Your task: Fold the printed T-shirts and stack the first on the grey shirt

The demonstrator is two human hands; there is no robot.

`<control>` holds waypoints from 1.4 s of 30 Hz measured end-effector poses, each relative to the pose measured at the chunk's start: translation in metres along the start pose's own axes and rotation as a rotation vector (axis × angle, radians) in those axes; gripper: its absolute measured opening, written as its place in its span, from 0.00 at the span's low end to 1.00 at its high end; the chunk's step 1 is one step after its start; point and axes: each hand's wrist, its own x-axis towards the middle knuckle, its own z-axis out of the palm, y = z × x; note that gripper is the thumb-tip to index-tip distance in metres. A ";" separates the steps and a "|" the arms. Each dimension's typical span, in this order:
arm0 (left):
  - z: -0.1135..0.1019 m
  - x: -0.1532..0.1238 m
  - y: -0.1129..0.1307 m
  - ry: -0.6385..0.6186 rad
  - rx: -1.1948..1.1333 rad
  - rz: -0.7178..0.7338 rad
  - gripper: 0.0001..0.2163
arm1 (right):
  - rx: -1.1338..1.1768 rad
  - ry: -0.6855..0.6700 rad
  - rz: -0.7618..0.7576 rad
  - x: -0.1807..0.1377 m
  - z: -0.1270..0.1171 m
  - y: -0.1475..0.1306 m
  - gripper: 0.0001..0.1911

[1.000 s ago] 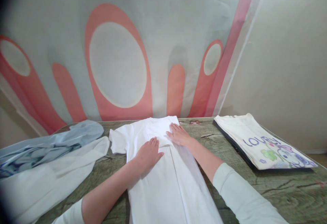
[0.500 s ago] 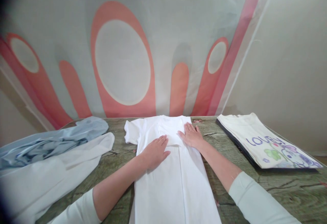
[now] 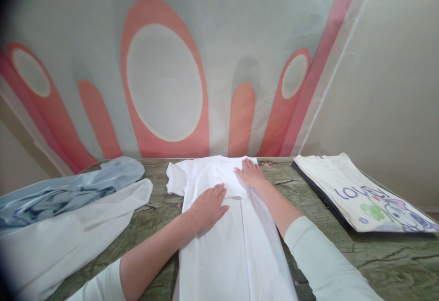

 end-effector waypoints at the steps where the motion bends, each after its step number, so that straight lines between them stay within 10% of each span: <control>1: 0.000 0.000 0.000 -0.004 0.004 0.000 0.24 | 0.002 -0.003 0.008 0.003 0.000 0.003 0.39; 11: -0.001 0.001 0.000 -0.005 -0.006 0.002 0.24 | -0.039 0.063 0.076 0.005 -0.008 0.016 0.39; 23: -0.011 0.000 -0.001 0.017 -0.088 -0.011 0.18 | 0.008 0.006 -0.179 -0.034 -0.003 -0.022 0.35; 32: -0.022 0.048 -0.070 0.105 -0.335 -0.431 0.09 | -0.003 0.065 -0.209 -0.038 -0.003 -0.020 0.35; 42: 0.011 0.063 -0.068 0.096 -0.425 -0.564 0.13 | -0.001 0.057 -0.198 -0.038 -0.003 -0.020 0.35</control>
